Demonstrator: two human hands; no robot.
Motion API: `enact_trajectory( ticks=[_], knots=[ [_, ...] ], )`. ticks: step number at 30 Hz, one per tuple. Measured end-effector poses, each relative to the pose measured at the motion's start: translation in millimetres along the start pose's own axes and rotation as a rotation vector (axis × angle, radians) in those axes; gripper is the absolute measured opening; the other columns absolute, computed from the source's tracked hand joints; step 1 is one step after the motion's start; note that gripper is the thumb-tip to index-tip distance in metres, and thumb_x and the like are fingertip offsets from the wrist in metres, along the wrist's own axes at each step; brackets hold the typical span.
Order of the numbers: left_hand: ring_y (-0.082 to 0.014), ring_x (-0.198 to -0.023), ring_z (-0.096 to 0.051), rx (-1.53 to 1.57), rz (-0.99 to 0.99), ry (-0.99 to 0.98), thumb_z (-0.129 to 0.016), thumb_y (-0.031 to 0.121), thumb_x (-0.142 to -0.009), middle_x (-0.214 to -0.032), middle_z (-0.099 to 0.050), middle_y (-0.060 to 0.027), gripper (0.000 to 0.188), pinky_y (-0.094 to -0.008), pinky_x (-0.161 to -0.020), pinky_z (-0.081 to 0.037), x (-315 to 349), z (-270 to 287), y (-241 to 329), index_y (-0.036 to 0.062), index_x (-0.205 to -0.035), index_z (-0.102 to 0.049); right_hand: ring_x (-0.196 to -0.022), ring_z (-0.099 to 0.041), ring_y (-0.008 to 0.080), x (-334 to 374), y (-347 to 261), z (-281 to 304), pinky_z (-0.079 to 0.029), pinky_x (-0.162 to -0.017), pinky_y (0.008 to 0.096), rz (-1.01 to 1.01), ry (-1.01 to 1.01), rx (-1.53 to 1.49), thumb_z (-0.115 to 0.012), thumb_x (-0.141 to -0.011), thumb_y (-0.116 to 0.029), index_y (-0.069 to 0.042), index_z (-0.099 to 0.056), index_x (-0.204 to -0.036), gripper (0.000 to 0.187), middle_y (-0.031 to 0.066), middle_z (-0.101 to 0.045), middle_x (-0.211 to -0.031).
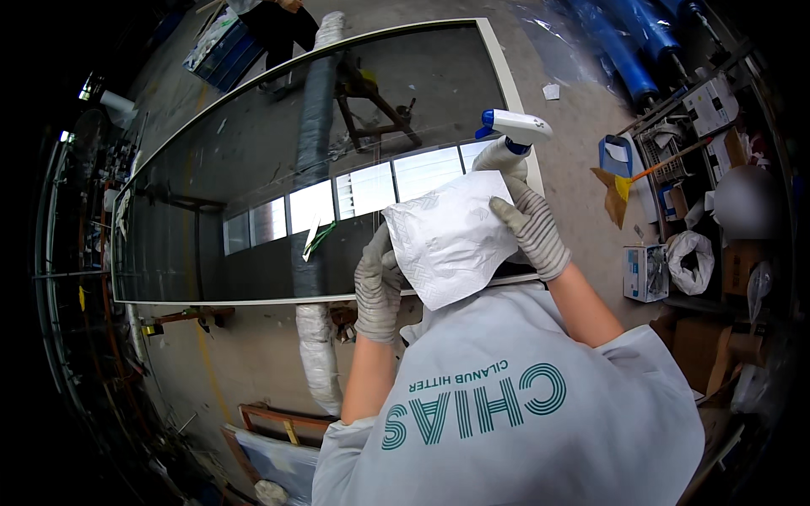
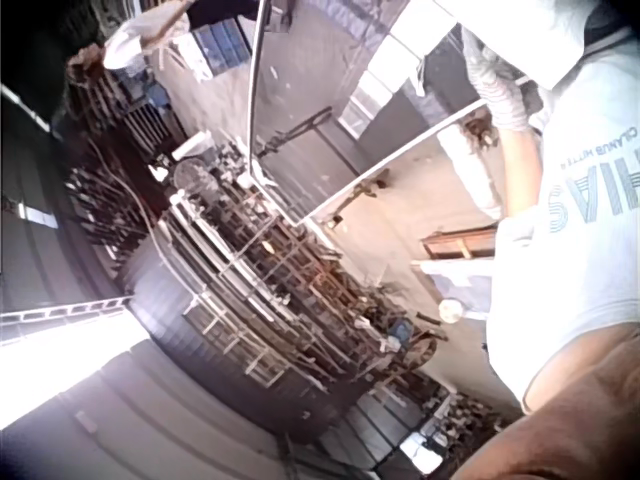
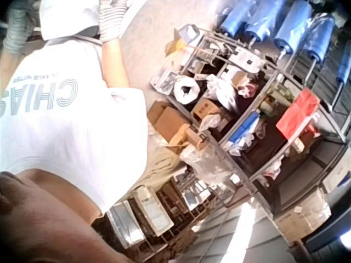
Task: The person cleans a large glass pane resting on a workbench in a workshop. They spray a cleaning solution onto the glass and wipe it with a white cloth, focusing on the surface and edges. The person also uses a small tool to scrape or remove residue from the frame of the glass.
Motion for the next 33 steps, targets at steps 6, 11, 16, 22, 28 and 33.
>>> enact_trajectory(
  ticks=[6, 11, 16, 22, 28, 33],
  knots=[
    [-0.0179, -0.104, -0.058, -0.399, -0.174, 0.063, -0.072, -0.001, -0.074, -0.124, -0.055, -0.0142, 0.097, -0.0303, -0.087, -0.047, 14, -31, 0, 0.0185, -0.151, -0.017, -0.129, -0.042, 0.0194, 2, 7, 3, -0.029, -0.108, 0.0298, 0.159, 0.104, 0.169, -0.053, -0.092, -0.014, -0.001, -0.043, -0.138, 0.049, 0.0122, -0.052, -0.134],
    [-0.0138, -0.079, -0.054, -1.056, -0.282, 0.113, -0.075, 0.006, -0.073, -0.091, -0.060, -0.0047, 0.040, -0.0271, -0.072, -0.044, 16, -27, 5, 0.0049, -0.111, -0.066, -0.131, -0.040, 0.0196, 7, 5, 9, -0.029, -0.109, 0.0321, 0.065, -0.116, 0.167, -0.054, -0.093, -0.017, -0.006, -0.044, -0.139, 0.048, 0.0095, -0.050, -0.137],
    [-0.0113, -0.073, -0.053, -0.986, -0.298, 0.211, -0.072, 0.003, -0.075, -0.081, -0.058, -0.0027, 0.017, -0.0238, -0.067, -0.043, 25, -4, 3, 0.0042, -0.092, -0.071, -0.122, -0.050, 0.0339, 13, -8, -5, -0.040, -0.102, 0.0386, 0.153, -0.371, 0.755, -0.077, -0.071, -0.046, -0.012, -0.025, -0.148, 0.099, 0.0210, -0.050, -0.132],
    [-0.0158, -0.085, -0.058, -1.018, -0.317, 0.126, -0.076, 0.008, -0.074, -0.105, -0.056, -0.0101, 0.018, -0.0265, -0.069, -0.049, 15, 2, 1, 0.0059, -0.091, -0.069, -0.103, -0.057, 0.0380, 25, -6, 9, -0.045, -0.095, 0.0409, 0.394, -0.300, 1.251, -0.076, -0.069, -0.035, -0.011, -0.068, -0.110, 0.049, 0.0162, -0.054, -0.125],
    [-0.0254, -0.102, -0.057, -1.339, -0.766, 0.425, -0.079, 0.024, -0.073, -0.110, -0.058, -0.0136, 0.041, -0.0364, -0.088, -0.047, 22, -31, 19, 0.0022, -0.103, -0.062, -0.093, -0.063, 0.0291, 34, -9, 1, -0.049, -0.087, 0.0356, 0.295, -0.297, 0.795, -0.067, -0.074, -0.025, -0.003, -0.068, -0.099, 0.033, 0.0146, -0.066, -0.100],
    [-0.0167, -0.103, -0.058, -0.756, -0.136, -0.051, -0.075, 0.019, -0.080, -0.116, -0.061, -0.0098, 0.051, -0.0301, -0.091, -0.046, 24, -43, -22, -0.0011, -0.123, -0.057, -0.088, -0.065, 0.0279, 42, 2, -16, -0.051, -0.080, 0.0345, 0.249, -0.364, 0.490, -0.070, -0.073, -0.026, -0.001, -0.064, -0.103, 0.039, 0.0167, -0.066, -0.094]
  ],
)
Point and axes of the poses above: each hand's wrist, its own x-axis away from the middle knuckle, its own z-axis out of the back of the hand, y = z × x, the point moved 2 cm from there along -x, towards the middle knuckle
